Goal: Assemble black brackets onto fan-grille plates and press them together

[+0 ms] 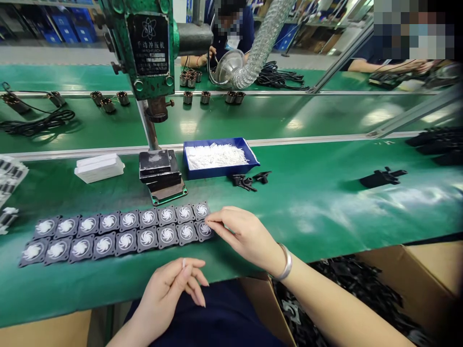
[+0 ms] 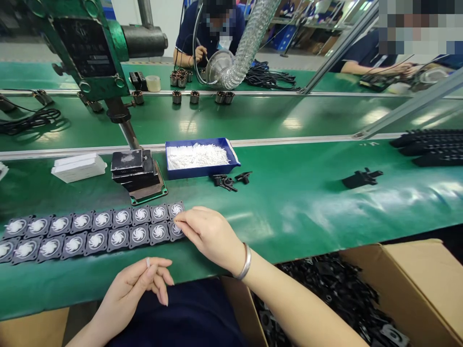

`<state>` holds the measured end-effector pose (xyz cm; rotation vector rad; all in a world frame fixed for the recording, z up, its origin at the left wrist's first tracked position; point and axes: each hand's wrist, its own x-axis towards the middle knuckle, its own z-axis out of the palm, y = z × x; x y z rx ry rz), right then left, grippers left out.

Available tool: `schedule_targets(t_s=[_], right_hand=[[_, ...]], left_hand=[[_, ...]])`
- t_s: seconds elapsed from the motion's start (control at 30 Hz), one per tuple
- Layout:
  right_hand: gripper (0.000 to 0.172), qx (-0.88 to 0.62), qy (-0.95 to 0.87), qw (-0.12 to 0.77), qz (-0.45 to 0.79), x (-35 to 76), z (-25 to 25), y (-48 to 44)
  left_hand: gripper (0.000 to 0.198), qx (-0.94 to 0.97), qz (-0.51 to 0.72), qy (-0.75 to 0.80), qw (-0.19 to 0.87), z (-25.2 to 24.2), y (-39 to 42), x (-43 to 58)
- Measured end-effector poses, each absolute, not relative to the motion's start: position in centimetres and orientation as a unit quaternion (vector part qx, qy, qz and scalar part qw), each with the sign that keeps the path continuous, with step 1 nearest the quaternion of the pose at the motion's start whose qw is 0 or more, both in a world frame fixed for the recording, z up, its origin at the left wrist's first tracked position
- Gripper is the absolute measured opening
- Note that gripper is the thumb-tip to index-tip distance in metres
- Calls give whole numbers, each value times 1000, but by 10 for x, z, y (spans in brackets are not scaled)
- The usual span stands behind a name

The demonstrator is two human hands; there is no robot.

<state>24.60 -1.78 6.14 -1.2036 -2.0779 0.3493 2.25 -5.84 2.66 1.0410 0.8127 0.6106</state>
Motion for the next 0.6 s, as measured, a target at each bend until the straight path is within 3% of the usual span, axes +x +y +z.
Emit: schedule_targets(t_s=[0.17,0.33,0.5,0.6], right_hand=[[13,-475,-814,314,112,249,65,-14],[13,-499,-750,431,57,250,90,-24],[16,-384,-798,332,325,231,83,-38],[14,-368,-778,346,373,222,69,-39]], left_hand=[[39,481,278,371,744,25,-58,21],[40,494,271,372,738,28,-55,23],[41,568,243,347,705,36,-50,28],[44,594,236,342,689,37,-50,30]])
